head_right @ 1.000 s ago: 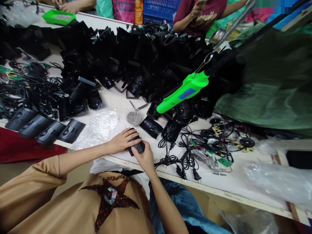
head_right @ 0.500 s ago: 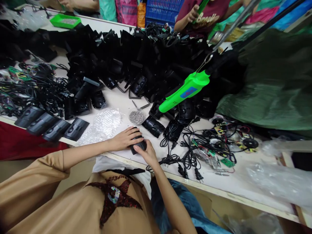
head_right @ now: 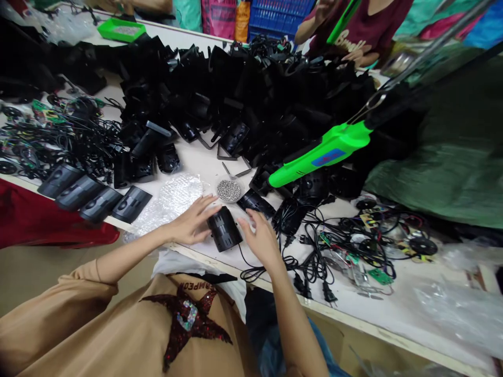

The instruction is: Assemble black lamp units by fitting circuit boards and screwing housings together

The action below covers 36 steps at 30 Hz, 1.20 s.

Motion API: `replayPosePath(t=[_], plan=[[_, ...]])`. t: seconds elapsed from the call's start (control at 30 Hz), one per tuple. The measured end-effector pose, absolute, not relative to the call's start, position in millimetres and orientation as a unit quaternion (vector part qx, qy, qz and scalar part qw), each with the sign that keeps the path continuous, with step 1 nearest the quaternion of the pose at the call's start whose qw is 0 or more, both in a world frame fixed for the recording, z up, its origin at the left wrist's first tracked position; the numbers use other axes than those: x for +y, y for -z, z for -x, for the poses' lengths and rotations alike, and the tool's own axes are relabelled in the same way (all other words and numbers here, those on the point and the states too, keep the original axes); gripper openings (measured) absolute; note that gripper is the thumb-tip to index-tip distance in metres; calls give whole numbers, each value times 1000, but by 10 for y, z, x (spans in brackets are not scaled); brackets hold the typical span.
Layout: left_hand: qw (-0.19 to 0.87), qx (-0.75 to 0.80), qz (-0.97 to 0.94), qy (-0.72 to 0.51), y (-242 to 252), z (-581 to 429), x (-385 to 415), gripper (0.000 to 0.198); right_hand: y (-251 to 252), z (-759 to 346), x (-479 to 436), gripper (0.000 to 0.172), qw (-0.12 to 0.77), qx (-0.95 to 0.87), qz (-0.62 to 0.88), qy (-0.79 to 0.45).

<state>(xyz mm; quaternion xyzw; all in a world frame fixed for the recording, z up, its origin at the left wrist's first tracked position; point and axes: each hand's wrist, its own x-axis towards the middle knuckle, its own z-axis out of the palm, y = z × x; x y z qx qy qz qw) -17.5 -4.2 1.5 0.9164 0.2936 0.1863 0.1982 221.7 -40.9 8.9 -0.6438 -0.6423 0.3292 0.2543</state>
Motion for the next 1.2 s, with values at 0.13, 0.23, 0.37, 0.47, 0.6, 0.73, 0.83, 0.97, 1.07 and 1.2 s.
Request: replayPosePath(t=[0.13, 0.23, 0.37, 0.47, 0.6, 0.73, 0.83, 0.97, 1.07, 1.2], plan=[[159, 413, -879, -179, -77, 36, 457, 32, -104, -2029, 143, 27, 188, -724, 644, -160], [101, 444, -886, -88, -40, -169, 764, 22, 22, -1880, 460, 15, 158, -736, 644, -137], [72, 468, -880, -38, 23, -368, 887, 16, 131, -1821, 599, 12, 151, -743, 638, -137], [73, 480, -873, -46, 44, -413, 861, 18, 131, -1843, 567, 12, 160, -739, 638, -145], [80, 489, -867, -62, 66, -413, 834, 18, 118, -1880, 507, 12, 193, -722, 643, -166], [96, 507, -853, -84, 71, -412, 864, 18, 150, -1914, 505, 15, 240, -699, 639, -213], [112, 526, -837, -102, 3, -366, 845, 17, 163, -1948, 490, 22, 287, -669, 634, -260], [232, 509, -791, -245, -148, -172, 548, 13, 107, -1995, 332, 32, 333, -626, 615, -345], [336, 501, -729, -323, -169, 15, 146, 15, 68, -2012, 126, 32, 355, -586, 593, -423], [455, 511, -661, -308, -6, 147, -281, 14, 106, -1995, -97, 28, 388, -517, 583, -493]])
